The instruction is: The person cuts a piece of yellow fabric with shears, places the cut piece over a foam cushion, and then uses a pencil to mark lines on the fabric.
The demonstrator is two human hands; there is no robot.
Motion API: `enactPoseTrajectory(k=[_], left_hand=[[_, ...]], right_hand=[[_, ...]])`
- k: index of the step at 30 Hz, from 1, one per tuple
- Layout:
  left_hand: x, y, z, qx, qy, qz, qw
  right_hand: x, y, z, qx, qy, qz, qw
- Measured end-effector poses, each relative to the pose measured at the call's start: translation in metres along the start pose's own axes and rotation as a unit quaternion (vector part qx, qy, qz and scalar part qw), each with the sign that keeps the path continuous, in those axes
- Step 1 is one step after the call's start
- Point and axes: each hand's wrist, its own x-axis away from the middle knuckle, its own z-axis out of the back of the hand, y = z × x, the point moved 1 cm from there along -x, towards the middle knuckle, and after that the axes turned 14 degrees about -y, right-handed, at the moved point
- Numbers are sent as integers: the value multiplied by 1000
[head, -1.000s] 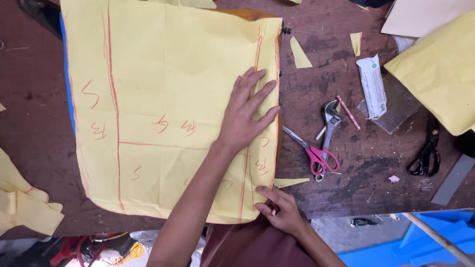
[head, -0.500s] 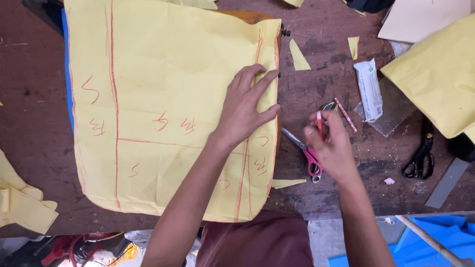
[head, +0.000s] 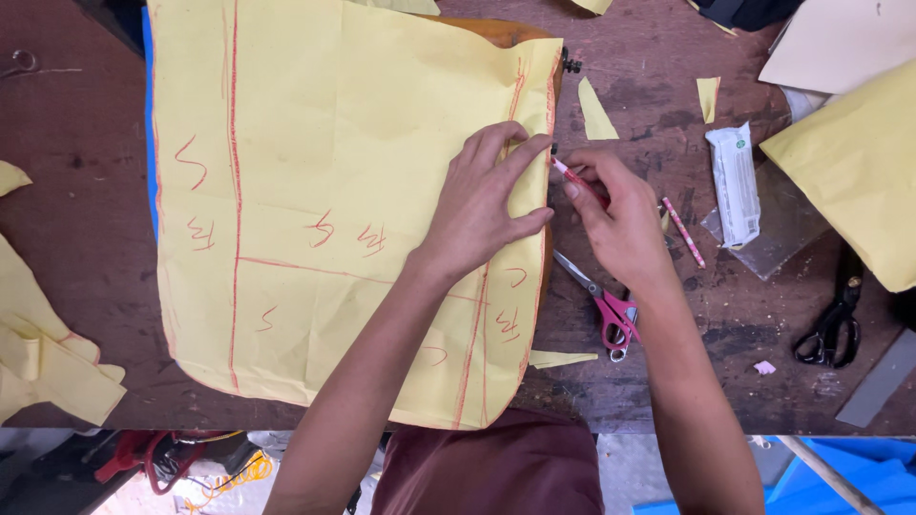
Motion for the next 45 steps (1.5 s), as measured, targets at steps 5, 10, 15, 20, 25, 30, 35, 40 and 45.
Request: enactPoseTrajectory(k=[5,10,15,20,25,30,35,40,45], left_hand=[[-3,-2,3,1,-17,1,1000],[-5,0,5,-6,-25,8,1000],[-5,1,5,-6,-32,13,999],[-6,1,5,-13,-30,12,999],[-6,0,7,-10,-41,19,999],[-8,0,7,-18,-36,4,999],[-5,0,6,-17,-42,8,999],[-8,0,7,-22,-41,11,999],[-8,-2,8,-27,-61,9,998]], right_hand=[[-9,-1,3,110,57,141,982],[-13,-6,7,132,69,150,977],[-7,-3,10,75,71,178,979],[-17,2,8,83,84,155,981],[-23,3,8,87,92,186,974],[-10,4,2,114,83,165,976],[-10,7,3,84,82,174,978],[-3,13,3,72,44,156,984],[-8,17,5,91,58,179,978]])
